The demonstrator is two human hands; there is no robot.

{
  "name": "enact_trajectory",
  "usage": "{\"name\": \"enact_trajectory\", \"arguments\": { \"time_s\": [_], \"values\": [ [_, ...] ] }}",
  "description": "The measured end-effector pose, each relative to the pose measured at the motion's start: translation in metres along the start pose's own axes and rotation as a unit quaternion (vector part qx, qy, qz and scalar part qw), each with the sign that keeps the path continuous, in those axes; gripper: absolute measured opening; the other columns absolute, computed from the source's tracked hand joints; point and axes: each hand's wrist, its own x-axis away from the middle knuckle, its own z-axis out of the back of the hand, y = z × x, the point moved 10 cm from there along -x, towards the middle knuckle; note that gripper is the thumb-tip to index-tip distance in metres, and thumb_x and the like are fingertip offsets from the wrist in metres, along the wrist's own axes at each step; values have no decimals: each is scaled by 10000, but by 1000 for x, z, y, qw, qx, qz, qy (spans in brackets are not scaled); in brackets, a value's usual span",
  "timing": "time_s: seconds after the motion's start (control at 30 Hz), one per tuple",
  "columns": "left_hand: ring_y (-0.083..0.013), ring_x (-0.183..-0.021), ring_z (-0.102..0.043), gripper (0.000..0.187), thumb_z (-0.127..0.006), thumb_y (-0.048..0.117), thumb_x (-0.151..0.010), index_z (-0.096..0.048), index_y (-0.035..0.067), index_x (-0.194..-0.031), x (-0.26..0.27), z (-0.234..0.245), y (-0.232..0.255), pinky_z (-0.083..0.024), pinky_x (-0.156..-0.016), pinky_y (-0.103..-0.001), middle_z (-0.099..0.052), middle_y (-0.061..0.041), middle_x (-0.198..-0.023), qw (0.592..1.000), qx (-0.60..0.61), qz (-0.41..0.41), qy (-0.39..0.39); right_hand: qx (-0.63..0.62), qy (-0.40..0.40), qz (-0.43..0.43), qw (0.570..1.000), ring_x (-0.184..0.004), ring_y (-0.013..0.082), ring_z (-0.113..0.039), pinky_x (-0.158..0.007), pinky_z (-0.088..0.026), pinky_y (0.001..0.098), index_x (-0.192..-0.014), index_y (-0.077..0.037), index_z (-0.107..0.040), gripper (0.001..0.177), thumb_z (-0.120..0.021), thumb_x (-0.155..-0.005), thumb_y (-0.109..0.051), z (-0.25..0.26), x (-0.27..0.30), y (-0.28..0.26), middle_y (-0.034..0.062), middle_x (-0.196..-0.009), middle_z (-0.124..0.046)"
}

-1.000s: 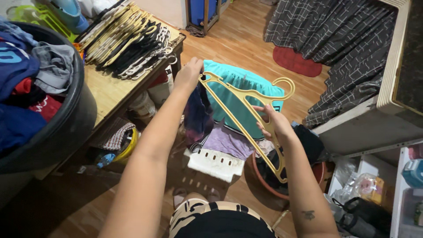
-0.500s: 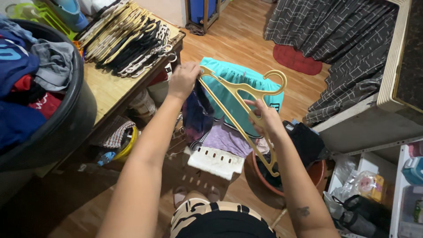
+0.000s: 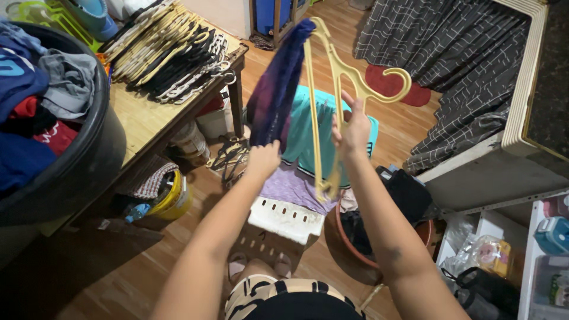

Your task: The person sorts through a pile of laundry, picks out individual garments, and places them onto hangers. They handle a purple t-shirt, a teal short, a patterned top, a blue t-shirt, and a red short, placing each onto a hanger and setting it aside.

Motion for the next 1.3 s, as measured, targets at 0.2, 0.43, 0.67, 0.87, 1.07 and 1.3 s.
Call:
{"name": "enact_trajectory", "arguments": {
  "time_s": [0.2, 0.43, 0.67, 0.87, 1.07, 1.3],
  "values": [
    [-228, -904, -640, 104, -611, 184, -929, -663, 152, -1013, 32, 85, 51, -477, -785, -395, -642, -10, -916, 976, 90, -105, 167, -94, 119, -1, 988, -362, 125, -396, -307, -275, 289, -1438, -159, -566, 646, -371, -1015, -608, 1, -81, 51, 49, -640, -522],
    [-216, -863, -575, 127, -707, 274, -892, -705, 158, -944, 78, 157, 55, -456, -810, -391, -650, 23, -923, 952, 89, -152, 251, -53, 163, 22, 985, -360, 137, -414, -312, -302, 300, -1426, -136, -588, 656, -389, -1022, -612, -2, -126, 69, 43, -613, -515],
    [-210, -855, -571, 120, -708, 280, -882, -709, 160, -890, 82, 156, 50, -440, -825, -391, -655, 27, -910, 950, 125, -124, 258, 16, 151, 2, 988, -372, 114, -436, -318, -353, 292, -1371, -192, -656, 647, -386, -994, -643, -21, -116, 81, 6, -584, -483],
    [-264, -859, -573, 132, -678, 229, -823, -642, 103, -813, 83, 151, 48, -437, -800, -394, -628, -35, -870, 936, 220, -93, 260, 41, 136, 7, 990, -393, 92, -435, -346, -346, 275, -1287, -194, -696, 596, -455, -977, -643, -28, -108, 85, -25, -570, -474],
    [-284, -902, -594, 121, -662, 187, -849, -630, 81, -797, 66, 137, 40, -457, -849, -422, -635, -74, -883, 939, 249, -23, 234, 122, 96, 89, 984, -483, 57, -458, -425, -347, 272, -1080, -113, -769, 540, -529, -1043, -595, -62, -65, 92, -43, -606, -504],
    [-320, -980, -623, 169, -669, 209, -897, -682, 68, -991, 64, 123, 25, -470, -870, -430, -678, -102, -1034, 941, 271, -56, 192, 275, -82, 12, 958, -471, 79, -513, -412, -402, 287, -1083, -72, -711, 204, -579, -977, -186, -98, -23, 120, -4, -642, -592]
  ]
}}
